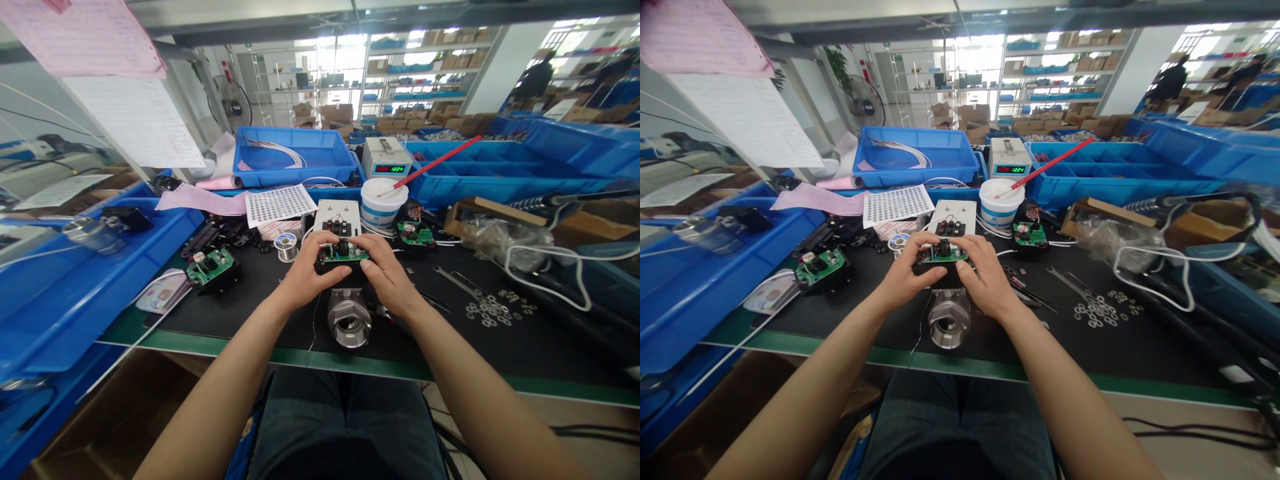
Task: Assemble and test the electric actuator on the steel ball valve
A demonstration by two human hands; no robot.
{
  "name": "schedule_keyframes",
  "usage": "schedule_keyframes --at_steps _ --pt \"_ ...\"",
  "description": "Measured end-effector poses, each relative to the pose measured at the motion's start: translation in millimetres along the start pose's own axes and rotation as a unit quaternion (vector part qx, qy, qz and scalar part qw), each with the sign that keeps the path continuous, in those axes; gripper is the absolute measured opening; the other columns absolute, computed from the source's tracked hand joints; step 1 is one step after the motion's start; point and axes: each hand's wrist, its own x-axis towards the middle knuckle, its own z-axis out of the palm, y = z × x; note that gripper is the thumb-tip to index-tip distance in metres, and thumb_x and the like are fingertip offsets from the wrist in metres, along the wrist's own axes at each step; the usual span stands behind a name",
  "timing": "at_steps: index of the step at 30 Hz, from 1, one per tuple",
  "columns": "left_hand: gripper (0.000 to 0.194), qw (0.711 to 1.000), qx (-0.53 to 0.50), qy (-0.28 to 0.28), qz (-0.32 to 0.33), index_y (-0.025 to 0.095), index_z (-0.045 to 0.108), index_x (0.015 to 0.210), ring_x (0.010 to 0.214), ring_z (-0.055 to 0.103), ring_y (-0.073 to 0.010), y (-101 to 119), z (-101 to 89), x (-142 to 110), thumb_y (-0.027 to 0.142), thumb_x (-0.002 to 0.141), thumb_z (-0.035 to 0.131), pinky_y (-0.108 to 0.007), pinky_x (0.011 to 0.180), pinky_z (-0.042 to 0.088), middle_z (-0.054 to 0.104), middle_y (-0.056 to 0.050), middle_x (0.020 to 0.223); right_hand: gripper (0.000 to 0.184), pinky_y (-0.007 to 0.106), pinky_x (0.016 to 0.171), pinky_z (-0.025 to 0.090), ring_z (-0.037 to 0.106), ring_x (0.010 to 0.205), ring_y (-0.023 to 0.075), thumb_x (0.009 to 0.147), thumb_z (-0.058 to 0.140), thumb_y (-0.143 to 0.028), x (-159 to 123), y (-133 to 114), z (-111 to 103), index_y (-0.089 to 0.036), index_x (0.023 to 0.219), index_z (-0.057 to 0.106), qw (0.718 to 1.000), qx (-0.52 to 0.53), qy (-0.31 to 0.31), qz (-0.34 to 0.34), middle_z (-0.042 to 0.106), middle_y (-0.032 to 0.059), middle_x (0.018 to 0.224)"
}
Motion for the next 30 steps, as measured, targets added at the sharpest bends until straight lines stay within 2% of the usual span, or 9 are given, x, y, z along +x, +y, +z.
schedule_keyframes --at_steps 6,11,16,30 --pt "0.039 1.000 0.011 0.002 -0.009 0.023 0.049 0.110 0.113 0.048 -0.0257 1 -1.4 0 0.038 0.080 0.068 -0.043 0.101 0.040 0.051 -0.008 0.115 0.037 0.043 0.097 0.037 0.046 0.116 0.0265 0.093 0.036 -0.029 -3 -3 6 -0.021 0.124 0.056 0.999 -0.010 0.026 0.017 0.053 0.0080 0.120" --pt "0.038 1.000 0.013 -0.002 -0.013 0.023 0.050 0.109 0.108 0.051 -0.0247 1 -3.3 -1 0.039 0.079 0.068 -0.041 0.099 0.042 0.051 -0.007 0.111 0.036 0.040 0.095 0.037 0.049 0.112 0.0250 0.093 0.037 -0.024 -3 -5 11 -0.022 0.122 0.059 0.998 -0.016 0.057 0.004 0.056 0.0059 0.120" --pt "0.038 1.000 0.010 -0.009 -0.008 0.023 0.049 0.109 0.109 0.050 -0.0242 1 -4.0 -1 0.039 0.080 0.067 -0.041 0.099 0.041 0.051 -0.007 0.112 0.035 0.039 0.094 0.037 0.050 0.111 0.0240 0.094 0.038 -0.024 -4 -6 12 -0.021 0.121 0.059 0.998 -0.015 0.063 -0.012 0.058 0.0051 0.120" --pt "0.037 0.999 0.020 -0.029 -0.006 0.024 0.049 0.109 0.112 0.049 -0.0251 6 -3.8 2 0.038 0.080 0.066 -0.041 0.100 0.040 0.052 -0.007 0.115 0.036 0.041 0.094 0.039 0.051 0.110 0.0251 0.092 0.037 -0.026 -6 -7 10 -0.022 0.118 0.061 0.997 -0.024 0.072 0.006 0.059 0.0047 0.119"
